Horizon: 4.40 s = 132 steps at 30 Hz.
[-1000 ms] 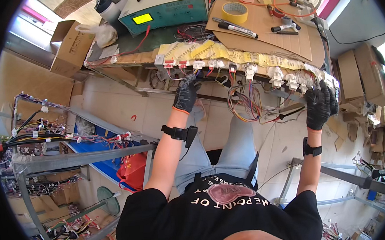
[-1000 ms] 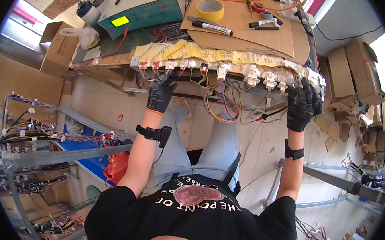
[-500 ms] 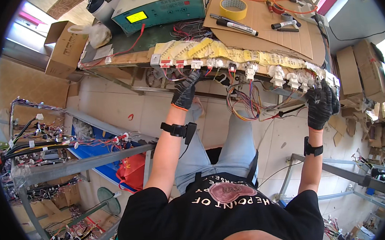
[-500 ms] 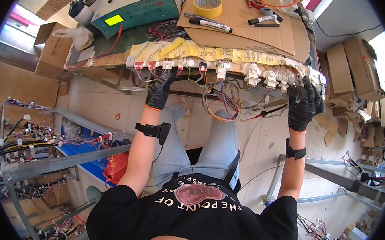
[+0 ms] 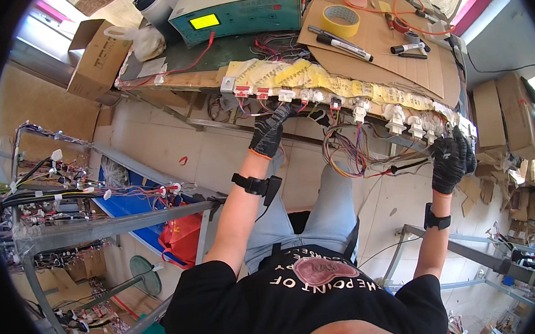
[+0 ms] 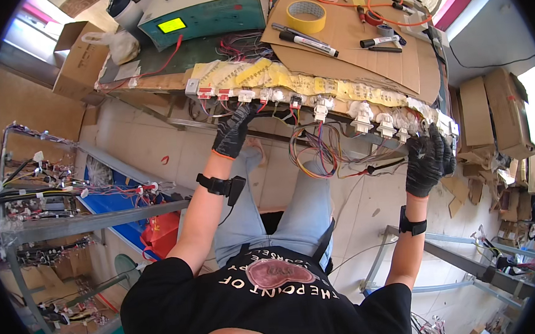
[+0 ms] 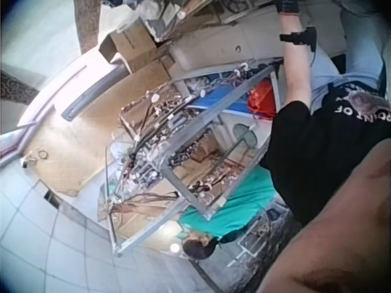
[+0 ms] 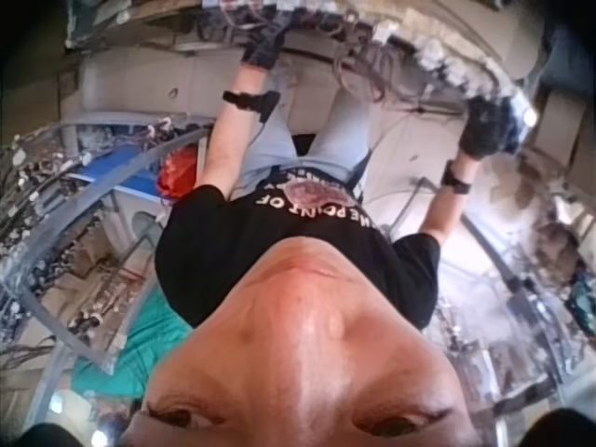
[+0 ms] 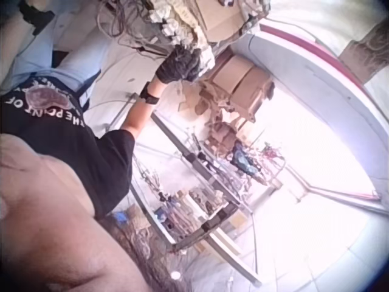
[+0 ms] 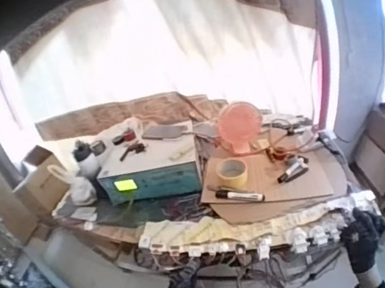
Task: The recorder is connecting wires and harnesses to a bank of connectors on a metal frame at a workbench.
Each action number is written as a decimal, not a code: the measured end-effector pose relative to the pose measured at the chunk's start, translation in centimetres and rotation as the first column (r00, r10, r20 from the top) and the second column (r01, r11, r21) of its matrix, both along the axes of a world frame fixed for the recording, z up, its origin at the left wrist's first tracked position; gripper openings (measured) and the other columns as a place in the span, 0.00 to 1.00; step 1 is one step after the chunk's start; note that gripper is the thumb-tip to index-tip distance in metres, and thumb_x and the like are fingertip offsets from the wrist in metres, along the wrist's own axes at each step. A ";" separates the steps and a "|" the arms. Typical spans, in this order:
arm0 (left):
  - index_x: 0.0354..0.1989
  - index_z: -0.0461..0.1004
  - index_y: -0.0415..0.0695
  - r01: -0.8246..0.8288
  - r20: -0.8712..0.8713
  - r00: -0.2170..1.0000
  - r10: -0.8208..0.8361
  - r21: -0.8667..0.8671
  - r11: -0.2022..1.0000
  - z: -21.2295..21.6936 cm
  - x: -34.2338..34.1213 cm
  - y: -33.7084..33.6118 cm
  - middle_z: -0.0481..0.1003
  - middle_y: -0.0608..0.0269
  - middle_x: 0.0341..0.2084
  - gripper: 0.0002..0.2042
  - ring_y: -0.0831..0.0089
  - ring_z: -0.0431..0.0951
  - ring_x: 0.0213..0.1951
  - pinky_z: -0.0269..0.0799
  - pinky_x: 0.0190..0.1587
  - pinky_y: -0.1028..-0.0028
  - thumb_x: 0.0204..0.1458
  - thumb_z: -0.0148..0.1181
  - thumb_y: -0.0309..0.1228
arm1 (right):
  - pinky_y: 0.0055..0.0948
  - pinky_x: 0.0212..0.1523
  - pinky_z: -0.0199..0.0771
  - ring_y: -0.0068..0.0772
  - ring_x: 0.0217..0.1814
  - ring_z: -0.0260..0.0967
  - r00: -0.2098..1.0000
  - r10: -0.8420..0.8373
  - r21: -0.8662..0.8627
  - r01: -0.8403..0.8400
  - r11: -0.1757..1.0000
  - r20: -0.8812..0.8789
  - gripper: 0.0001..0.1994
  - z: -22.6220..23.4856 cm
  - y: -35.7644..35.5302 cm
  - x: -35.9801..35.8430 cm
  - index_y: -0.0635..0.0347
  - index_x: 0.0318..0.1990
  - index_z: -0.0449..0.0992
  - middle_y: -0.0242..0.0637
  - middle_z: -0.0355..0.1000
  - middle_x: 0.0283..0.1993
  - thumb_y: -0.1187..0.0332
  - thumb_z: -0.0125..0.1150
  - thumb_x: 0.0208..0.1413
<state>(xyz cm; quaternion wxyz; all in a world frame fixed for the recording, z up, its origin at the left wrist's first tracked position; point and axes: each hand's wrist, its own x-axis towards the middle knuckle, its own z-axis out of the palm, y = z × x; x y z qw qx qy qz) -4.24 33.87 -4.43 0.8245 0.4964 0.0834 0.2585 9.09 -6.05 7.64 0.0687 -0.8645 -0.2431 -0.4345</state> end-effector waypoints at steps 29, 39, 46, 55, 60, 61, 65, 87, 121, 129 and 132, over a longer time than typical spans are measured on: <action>0.50 0.67 0.42 -0.048 -0.148 0.989 0.015 -0.221 0.974 2.3 0.2 -0.1 0.71 0.60 0.44 0.16 0.71 0.72 0.44 0.71 0.46 0.70 0.52 0.56 0.29 | 0.33 0.49 0.59 0.29 0.47 0.66 1.000 0.004 0.001 -0.004 1.000 0.019 0.13 -0.3 -0.1 0.2 0.49 0.33 0.75 0.22 0.71 0.49 0.64 0.67 0.36; 0.49 0.68 0.44 -0.083 -0.133 0.984 0.118 0.244 0.966 0.6 0.1 0.1 0.71 0.63 0.43 0.15 0.73 0.71 0.45 0.70 0.44 0.75 0.54 0.54 0.31 | 0.33 0.50 0.60 0.31 0.47 0.67 1.000 -0.019 -0.009 0.019 1.000 -0.003 0.11 -0.3 -0.1 0.1 0.47 0.32 0.76 0.25 0.72 0.48 0.65 0.66 0.36; 0.46 0.70 0.50 -0.103 -0.113 0.992 0.059 -0.437 0.894 2.7 -1.6 -0.1 0.72 0.65 0.41 0.13 0.74 0.71 0.43 0.66 0.43 0.72 0.52 0.54 0.36 | 0.32 0.47 0.62 0.31 0.45 0.68 1.000 0.010 -0.006 -0.010 1.000 0.007 0.14 0.1 0.1 -0.2 0.51 0.34 0.76 0.25 0.72 0.47 0.66 0.67 0.35; 0.45 0.70 0.52 -0.181 -0.167 0.979 0.120 -0.423 0.888 1.7 -1.5 1.0 0.72 0.68 0.40 0.12 0.74 0.70 0.44 0.65 0.45 0.69 0.52 0.54 0.35 | 0.33 0.47 0.61 0.31 0.44 0.68 0.999 0.033 0.053 -0.033 0.998 0.004 0.15 0.1 0.5 -0.1 0.52 0.36 0.76 0.25 0.72 0.46 0.67 0.66 0.35; 0.45 0.70 0.50 -0.232 -0.180 0.967 0.178 -0.341 0.911 3.5 -1.5 0.6 0.72 0.69 0.40 0.11 0.76 0.71 0.43 0.67 0.42 0.70 0.52 0.55 0.30 | 0.32 0.46 0.61 0.31 0.43 0.68 0.999 -0.001 -0.022 0.002 1.000 0.046 0.16 0.4 0.4 -0.2 0.52 0.37 0.76 0.25 0.72 0.45 0.67 0.66 0.35; 0.45 0.70 0.49 -0.247 -0.195 0.962 0.191 -0.321 0.914 3.5 -1.5 0.7 0.72 0.69 0.40 0.11 0.76 0.71 0.42 0.68 0.41 0.71 0.52 0.55 0.30 | 0.32 0.46 0.61 0.31 0.43 0.68 0.999 -0.002 -0.010 0.002 1.000 0.042 0.16 0.4 0.5 -0.2 0.52 0.37 0.76 0.26 0.73 0.45 0.68 0.66 0.35; 0.44 0.70 0.48 -0.288 -0.219 0.948 0.229 -0.297 0.910 3.7 -1.3 0.6 0.72 0.69 0.39 0.11 0.79 0.71 0.41 0.69 0.38 0.74 0.51 0.56 0.29 | 0.32 0.45 0.62 0.31 0.43 0.69 1.000 0.006 0.040 -0.007 0.999 0.027 0.14 0.4 0.7 -0.2 0.52 0.34 0.76 0.26 0.73 0.45 0.68 0.66 0.34; 0.35 0.74 0.48 -0.393 -0.298 0.895 0.332 -0.175 0.903 3.6 -1.4 0.8 0.74 0.70 0.29 0.06 0.79 0.73 0.32 0.69 0.34 0.78 0.48 0.59 0.28 | 0.32 0.44 0.63 0.33 0.41 0.69 0.998 0.054 0.040 -0.055 0.998 0.026 0.19 0.4 0.4 0.0 0.53 0.40 0.76 0.29 0.73 0.43 0.67 0.67 0.34; 0.45 0.67 0.52 -0.163 -0.204 0.975 0.084 -0.411 0.897 3.7 -1.1 0.7 0.70 0.64 0.42 0.14 0.71 0.72 0.42 0.68 0.41 0.72 0.50 0.57 0.35 | 0.34 0.49 0.61 0.32 0.46 0.68 1.000 -0.009 -0.002 0.009 1.000 -0.018 0.13 0.3 0.2 -0.2 0.50 0.33 0.76 0.27 0.72 0.46 0.64 0.67 0.36; 0.40 0.73 0.42 -0.251 -0.107 0.967 0.231 -0.247 0.936 2.3 -0.3 1.1 0.74 0.66 0.33 0.11 0.77 0.73 0.35 0.68 0.37 0.76 0.50 0.58 0.32 | 0.33 0.47 0.61 0.33 0.46 0.68 0.999 -0.023 0.013 0.024 1.000 -0.038 0.12 0.5 0.4 -0.3 0.50 0.30 0.76 0.26 0.72 0.47 0.64 0.69 0.34; 0.53 0.64 0.43 -0.170 -0.102 0.983 0.153 -0.197 0.966 1.8 -0.5 1.7 0.68 0.62 0.47 0.18 0.69 0.70 0.47 0.68 0.49 0.67 0.52 0.55 0.28 | 0.35 0.49 0.61 0.34 0.46 0.67 1.000 -0.005 -0.010 0.005 1.000 -0.027 0.16 0.4 0.2 -0.2 0.50 0.38 0.76 0.27 0.72 0.45 0.64 0.67 0.36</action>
